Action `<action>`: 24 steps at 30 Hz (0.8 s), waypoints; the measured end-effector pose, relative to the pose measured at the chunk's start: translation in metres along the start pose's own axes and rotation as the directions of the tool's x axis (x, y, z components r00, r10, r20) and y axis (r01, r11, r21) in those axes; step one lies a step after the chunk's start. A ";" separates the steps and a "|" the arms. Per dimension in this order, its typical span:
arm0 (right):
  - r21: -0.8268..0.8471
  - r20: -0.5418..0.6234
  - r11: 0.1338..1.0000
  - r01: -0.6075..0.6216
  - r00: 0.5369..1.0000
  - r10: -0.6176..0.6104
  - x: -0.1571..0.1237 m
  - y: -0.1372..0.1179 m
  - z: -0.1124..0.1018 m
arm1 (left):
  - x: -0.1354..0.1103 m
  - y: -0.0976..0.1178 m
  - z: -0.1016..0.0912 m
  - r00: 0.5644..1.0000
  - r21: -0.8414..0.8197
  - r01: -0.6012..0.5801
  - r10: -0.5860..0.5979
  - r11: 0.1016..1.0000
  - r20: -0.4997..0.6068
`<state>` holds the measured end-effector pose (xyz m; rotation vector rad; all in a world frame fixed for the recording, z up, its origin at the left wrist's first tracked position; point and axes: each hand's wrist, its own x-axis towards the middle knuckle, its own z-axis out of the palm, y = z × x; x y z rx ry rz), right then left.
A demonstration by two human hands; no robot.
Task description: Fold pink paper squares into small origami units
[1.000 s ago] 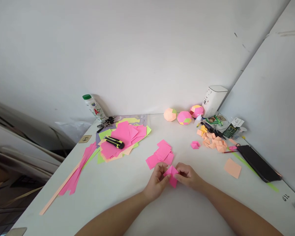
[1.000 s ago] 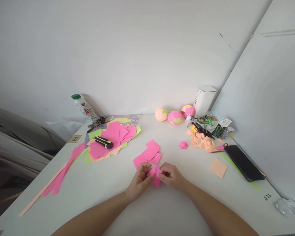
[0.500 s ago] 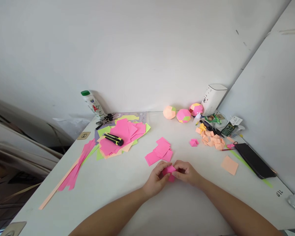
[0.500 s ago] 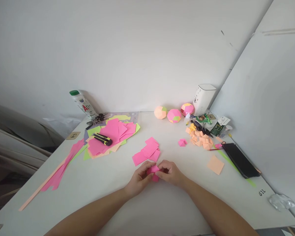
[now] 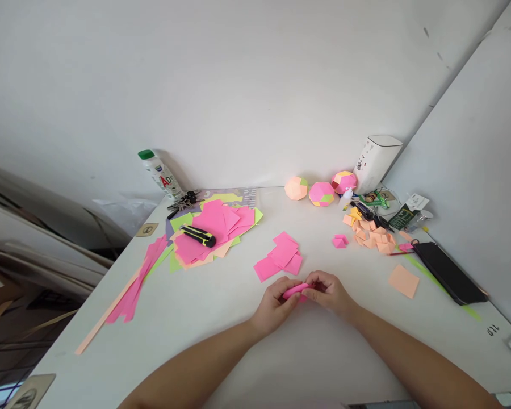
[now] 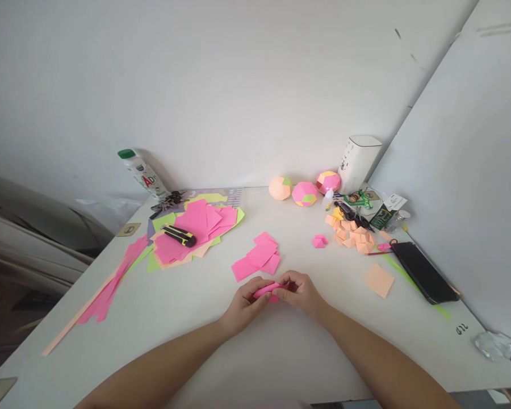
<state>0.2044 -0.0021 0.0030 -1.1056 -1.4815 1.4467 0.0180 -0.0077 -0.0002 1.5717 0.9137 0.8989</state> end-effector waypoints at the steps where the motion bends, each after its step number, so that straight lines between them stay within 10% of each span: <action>1: 0.016 -0.015 1.000 -0.008 1.000 0.008 0.000 0.002 0.000 | 0.000 0.001 0.000 1.000 0.007 -0.002 0.002 1.000 0.001; 24: 0.079 0.000 0.995 0.053 0.999 -0.053 0.002 0.002 -0.003 | 0.000 0.002 0.001 0.999 0.044 -0.004 0.002 0.999 0.039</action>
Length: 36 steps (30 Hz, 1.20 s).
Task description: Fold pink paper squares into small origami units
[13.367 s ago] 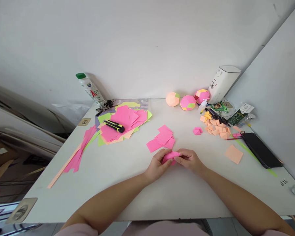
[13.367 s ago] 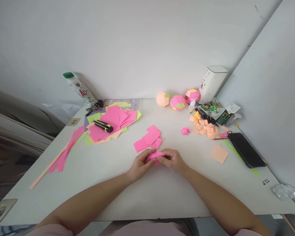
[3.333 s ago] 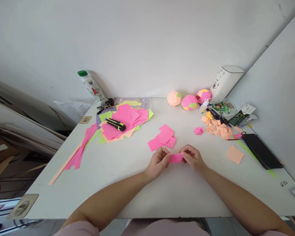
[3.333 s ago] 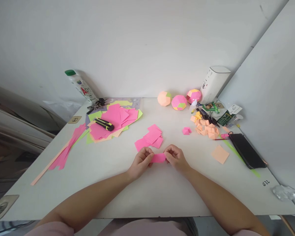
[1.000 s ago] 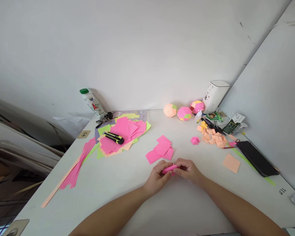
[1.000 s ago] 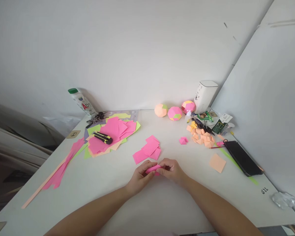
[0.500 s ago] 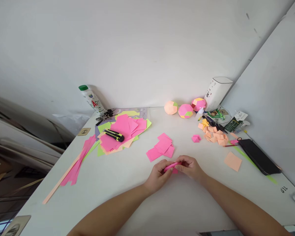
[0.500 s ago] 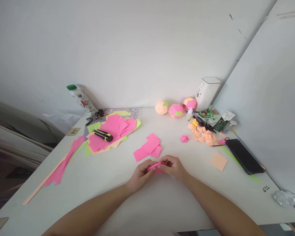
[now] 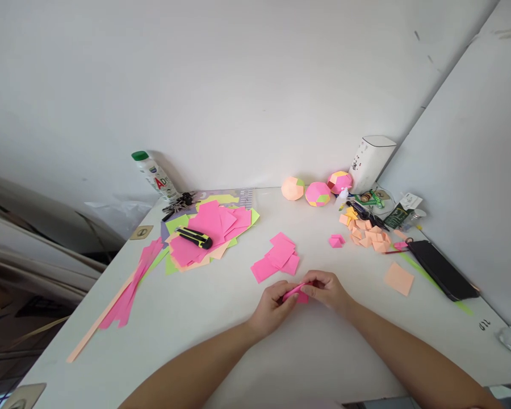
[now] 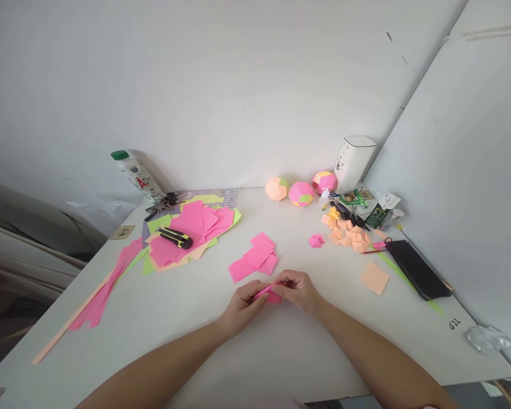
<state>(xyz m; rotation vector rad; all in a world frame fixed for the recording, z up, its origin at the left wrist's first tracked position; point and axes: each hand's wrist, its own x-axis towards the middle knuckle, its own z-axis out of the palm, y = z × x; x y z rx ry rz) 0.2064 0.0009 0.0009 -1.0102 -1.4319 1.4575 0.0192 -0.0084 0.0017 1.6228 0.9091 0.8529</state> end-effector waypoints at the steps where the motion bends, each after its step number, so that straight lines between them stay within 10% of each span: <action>1: -0.004 -0.001 1.000 -0.002 1.000 0.002 0.000 0.000 0.000 | 0.000 0.000 0.000 1.000 0.003 -0.001 0.001 1.000 0.001; 29: -0.157 -0.044 0.987 -0.028 0.999 0.021 -0.006 -0.012 0.004 | 0.000 -0.009 0.002 0.981 -0.205 0.112 -0.141 0.972 -0.132; 36: -0.306 -0.014 0.939 0.155 0.986 -0.168 -0.005 -0.011 0.010 | 0.000 -0.005 0.002 0.988 -0.244 0.112 -0.135 0.963 -0.078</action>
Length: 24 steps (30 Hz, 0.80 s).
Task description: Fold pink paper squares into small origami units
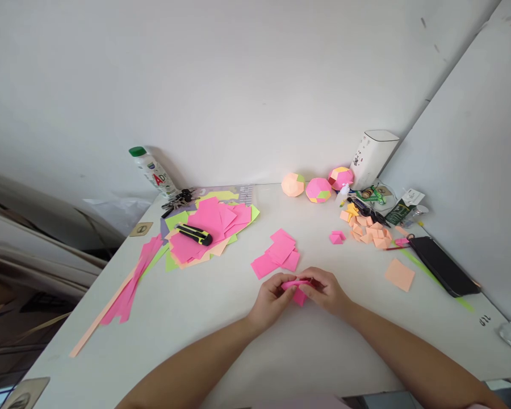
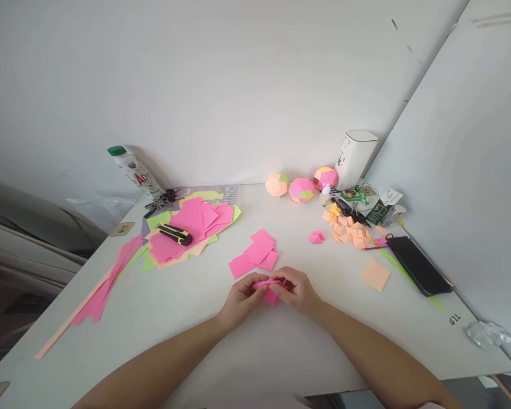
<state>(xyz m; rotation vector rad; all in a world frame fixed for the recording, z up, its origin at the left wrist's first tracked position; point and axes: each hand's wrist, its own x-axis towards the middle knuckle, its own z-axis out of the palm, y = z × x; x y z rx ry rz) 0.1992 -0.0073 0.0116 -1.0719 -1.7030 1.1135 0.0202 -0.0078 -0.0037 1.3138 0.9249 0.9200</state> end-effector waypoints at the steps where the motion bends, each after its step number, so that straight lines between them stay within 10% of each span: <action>1: -0.006 -0.005 1.000 0.005 1.000 -0.006 0.000 0.002 0.001 | 0.000 0.000 0.000 1.000 -0.017 0.010 -0.010 1.000 -0.002; 9: 0.026 -0.131 0.995 -0.098 0.986 0.100 0.001 0.007 -0.001 | -0.001 -0.007 0.001 0.997 -0.008 0.064 -0.065 0.998 -0.037; 24: 0.003 0.029 0.995 -0.102 0.994 0.102 -0.001 0.010 0.000 | 0.000 -0.014 0.000 0.999 -0.026 0.001 -0.002 1.000 -0.042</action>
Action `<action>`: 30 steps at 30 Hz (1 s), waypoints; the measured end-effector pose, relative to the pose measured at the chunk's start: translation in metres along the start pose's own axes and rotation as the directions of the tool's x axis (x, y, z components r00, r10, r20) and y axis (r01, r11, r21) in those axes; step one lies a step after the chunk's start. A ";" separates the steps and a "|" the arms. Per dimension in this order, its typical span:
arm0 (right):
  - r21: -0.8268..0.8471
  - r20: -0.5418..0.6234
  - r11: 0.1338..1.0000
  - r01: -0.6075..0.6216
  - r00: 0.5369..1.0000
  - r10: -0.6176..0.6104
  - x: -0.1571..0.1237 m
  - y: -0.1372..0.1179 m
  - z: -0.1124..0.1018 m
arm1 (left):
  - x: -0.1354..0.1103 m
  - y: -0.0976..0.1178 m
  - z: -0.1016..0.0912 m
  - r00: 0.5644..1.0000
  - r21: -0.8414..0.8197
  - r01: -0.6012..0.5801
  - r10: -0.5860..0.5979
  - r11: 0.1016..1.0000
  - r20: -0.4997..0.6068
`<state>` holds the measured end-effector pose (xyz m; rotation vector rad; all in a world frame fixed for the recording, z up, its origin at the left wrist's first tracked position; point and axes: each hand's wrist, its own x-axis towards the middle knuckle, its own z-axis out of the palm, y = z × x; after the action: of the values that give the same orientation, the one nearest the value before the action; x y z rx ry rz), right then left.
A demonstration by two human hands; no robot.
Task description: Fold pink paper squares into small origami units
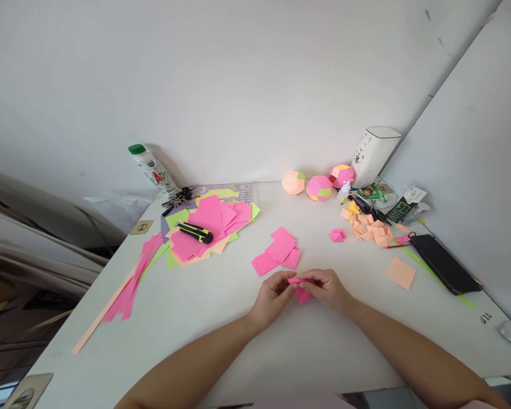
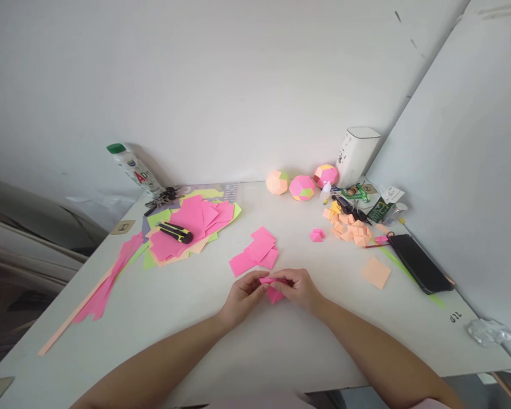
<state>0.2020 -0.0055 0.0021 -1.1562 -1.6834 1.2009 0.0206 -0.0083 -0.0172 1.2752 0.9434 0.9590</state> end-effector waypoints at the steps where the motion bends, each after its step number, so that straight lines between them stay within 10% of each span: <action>1: 0.004 0.001 1.000 -0.010 1.000 0.010 0.000 0.001 0.000 | 0.000 0.000 0.000 1.000 0.008 0.000 0.000 1.000 -0.005; 30: 0.129 0.074 0.989 -0.066 0.996 0.056 0.001 -0.002 -0.003 | -0.002 0.018 0.003 1.000 -0.020 0.022 -0.022 1.000 -0.003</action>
<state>0.2038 -0.0036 0.0047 -1.1028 -1.6039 1.3842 0.0216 -0.0097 0.0005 1.2449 0.9465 0.9510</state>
